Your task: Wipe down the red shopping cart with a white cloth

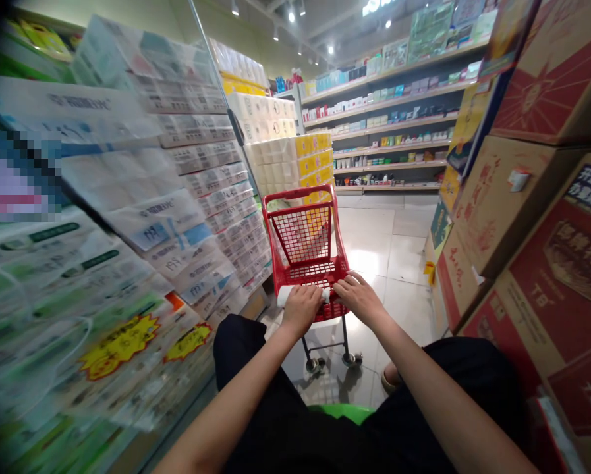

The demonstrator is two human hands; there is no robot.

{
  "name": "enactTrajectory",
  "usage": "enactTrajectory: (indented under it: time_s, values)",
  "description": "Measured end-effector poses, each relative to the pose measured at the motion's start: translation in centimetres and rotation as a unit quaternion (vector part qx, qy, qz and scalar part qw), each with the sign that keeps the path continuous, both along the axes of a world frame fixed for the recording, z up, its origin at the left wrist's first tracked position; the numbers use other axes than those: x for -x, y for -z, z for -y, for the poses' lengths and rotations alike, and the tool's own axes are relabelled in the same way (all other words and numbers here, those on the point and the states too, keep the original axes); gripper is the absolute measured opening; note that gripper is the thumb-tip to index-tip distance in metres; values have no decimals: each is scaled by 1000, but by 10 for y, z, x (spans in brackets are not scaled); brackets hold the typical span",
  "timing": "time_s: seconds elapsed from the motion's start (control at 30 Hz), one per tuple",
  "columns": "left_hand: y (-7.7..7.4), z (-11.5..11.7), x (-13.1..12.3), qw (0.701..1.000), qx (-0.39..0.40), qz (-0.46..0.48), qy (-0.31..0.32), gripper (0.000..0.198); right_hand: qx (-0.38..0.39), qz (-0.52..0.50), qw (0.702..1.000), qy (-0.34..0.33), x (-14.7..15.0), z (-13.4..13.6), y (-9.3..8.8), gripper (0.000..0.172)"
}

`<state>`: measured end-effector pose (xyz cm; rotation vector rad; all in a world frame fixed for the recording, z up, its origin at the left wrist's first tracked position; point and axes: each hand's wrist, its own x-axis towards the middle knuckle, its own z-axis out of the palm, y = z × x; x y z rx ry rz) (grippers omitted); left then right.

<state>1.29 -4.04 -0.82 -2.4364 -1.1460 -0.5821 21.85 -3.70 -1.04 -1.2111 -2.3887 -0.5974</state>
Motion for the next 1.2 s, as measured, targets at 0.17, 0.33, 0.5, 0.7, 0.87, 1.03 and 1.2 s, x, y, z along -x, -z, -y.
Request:
enactTrajectory:
  time_s: [0.17, 0.33, 0.5, 0.7, 0.87, 1.03, 1.2]
  values:
    - [-1, -3, -13, 1000, 0, -2, 12, 16, -11, -14, 1000, 13, 16, 5, 2, 2]
    - [-4, -4, 20, 998, -2, -30, 54, 23, -10, -31, 999, 2, 10, 4, 4, 9]
    - [2, -7, 68, 998, -21, -33, 52, 26, -4, -34, 999, -5, 4, 3, 7, 11]
    - [10, -1, 77, 999, -35, 9, 12, 27, 2, -41, 999, -2, 8, 5, 7, 11]
    - [8, 10, 33, 999, -18, 37, -29, 26, -3, -37, 999, -1, 12, 9, 5, 12]
    - [5, 10, -14, 999, 2, 35, -28, 23, -3, -49, 999, 8, 12, 8, 7, 8]
    - [1, 7, -11, 1000, 9, 15, 26, 31, 4, -53, 999, -3, -3, 5, 10, 7]
